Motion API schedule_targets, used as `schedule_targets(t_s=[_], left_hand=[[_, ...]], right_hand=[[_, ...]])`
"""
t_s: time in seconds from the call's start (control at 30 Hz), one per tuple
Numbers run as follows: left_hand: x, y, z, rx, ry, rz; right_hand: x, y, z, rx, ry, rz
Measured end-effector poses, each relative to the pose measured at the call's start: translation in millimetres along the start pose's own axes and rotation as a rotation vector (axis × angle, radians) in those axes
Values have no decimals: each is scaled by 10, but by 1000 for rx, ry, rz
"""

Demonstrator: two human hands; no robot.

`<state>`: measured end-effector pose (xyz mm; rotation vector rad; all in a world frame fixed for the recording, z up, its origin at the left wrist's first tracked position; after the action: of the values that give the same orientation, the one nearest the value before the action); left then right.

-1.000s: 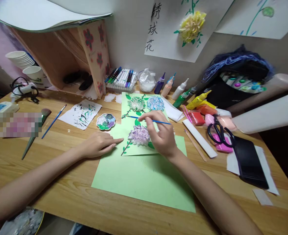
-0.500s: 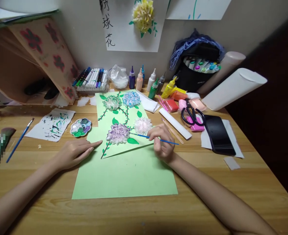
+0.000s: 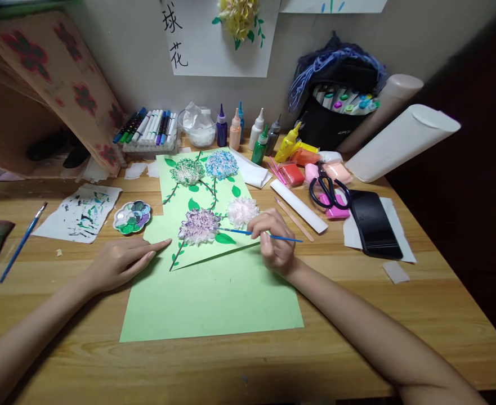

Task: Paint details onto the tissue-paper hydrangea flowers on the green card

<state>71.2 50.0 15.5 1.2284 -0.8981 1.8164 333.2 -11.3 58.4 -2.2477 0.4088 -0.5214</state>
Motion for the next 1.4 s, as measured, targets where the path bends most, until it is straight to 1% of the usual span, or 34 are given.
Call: schedule_targets(t_s=[0.07,0.2,0.33,0.47,0.6,0.77,0.9,0.93,1.03,1.07,1.2,1.33,1.4], left_hand=[[-11,-3,-14,14,-1,-10],[-18,-8,-26,23,3,-17],[-14,-10,-36,39,16,-13],[-5,-15,-20,30,11,-6],[19,-29,1,18,3,9],[41,-37,25,2,-7,23],[37,-36,28,-1,-5,16],[37,-38,29,-1,-5,14],[37,-44,28,6,-9,10],[39,-45,30,5,-11,12],[32,-39,29,0,-14,12],[0,-27,-4,22,-9,-10],[-9,-21,-13,29,-7,-17]], right_hand=[[13,-1,-7,3,1,14],[-43,-3,-29,18,19,-56],[1,-15,-12,-8,-7,-10],[-40,-27,-6,-12,7,-46],[27,-33,-8,-2,-17,42],[-23,-37,31,-42,13,-5],[35,-32,34,-38,27,59],[23,-32,37,-42,33,45],[-56,-30,47,-61,55,-52],[-64,-30,40,-58,54,-63],[-16,-39,-8,-17,30,-14],[-97,-38,-2,-25,79,-108],[-97,-36,-4,-27,70,-110]])
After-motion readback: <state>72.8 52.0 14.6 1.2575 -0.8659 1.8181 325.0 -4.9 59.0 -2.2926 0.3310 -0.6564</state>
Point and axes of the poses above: each hand's wrist, its own y-axis away from the middle knuckle, its own x-axis out of the back of the hand, z = x × y, the point moved 9 cm from there along -y, towards the middle knuckle, and after that the axes turned 2 degrees about y, right-handed, at the moved point
